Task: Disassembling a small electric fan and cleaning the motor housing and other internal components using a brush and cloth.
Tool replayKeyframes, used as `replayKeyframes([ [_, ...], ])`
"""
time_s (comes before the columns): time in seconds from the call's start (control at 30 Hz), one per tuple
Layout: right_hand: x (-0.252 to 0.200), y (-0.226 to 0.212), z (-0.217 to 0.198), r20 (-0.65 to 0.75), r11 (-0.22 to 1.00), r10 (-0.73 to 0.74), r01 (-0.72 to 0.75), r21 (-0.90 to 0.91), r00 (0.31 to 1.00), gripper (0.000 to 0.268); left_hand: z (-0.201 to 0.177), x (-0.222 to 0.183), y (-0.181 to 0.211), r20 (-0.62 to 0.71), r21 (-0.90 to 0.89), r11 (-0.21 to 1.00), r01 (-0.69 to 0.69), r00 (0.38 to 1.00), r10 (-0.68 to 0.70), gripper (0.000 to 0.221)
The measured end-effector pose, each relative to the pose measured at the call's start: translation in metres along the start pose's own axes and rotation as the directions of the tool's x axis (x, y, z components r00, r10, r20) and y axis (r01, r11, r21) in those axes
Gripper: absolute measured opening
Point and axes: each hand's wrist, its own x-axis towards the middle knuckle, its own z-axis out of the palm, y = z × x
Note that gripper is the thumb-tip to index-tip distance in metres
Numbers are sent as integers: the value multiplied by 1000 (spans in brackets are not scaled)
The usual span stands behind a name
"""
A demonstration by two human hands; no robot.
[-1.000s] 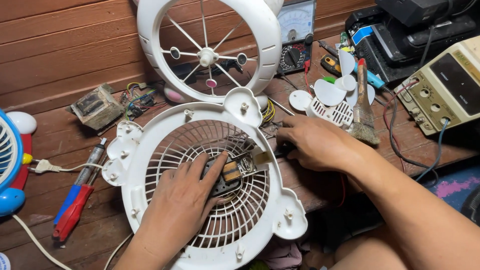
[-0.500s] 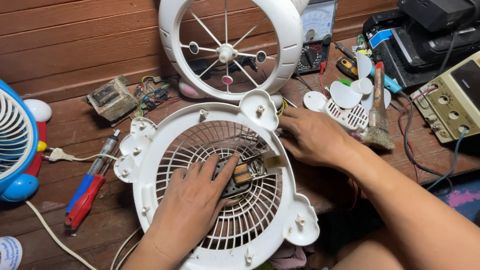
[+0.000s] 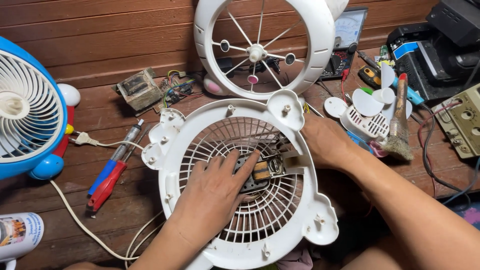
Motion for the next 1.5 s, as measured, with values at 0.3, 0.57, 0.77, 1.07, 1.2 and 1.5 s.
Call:
replayKeyframes([
  [0.3,-28,-5,-64,-281,872,234,-73,484,931,46,-1,-1,2,35,-2,1000,13,999,-13,92],
  [0.57,-47,-16,-82,-400,532,331,181,827,855,41,-5,3,3,78,-115,990,84,994,-75,94],
  [0.77,-54,-42,-86,-426,415,291,288,863,857,33,-27,0,-7,-82,-307,950,60,993,-90,88],
  [1.07,-53,-93,-86,-333,458,5,294,839,943,36,-53,-4,-23,-249,-761,648,-18,931,-266,44],
  [1.2,-49,-114,-89,-267,804,-246,351,481,932,43,-53,-4,-24,-193,-857,515,-6,931,-309,46],
  [1.5,-36,-125,-59,-222,846,-399,451,286,890,31,-60,-14,-37,-490,-623,782,-23,790,-367,32],
])
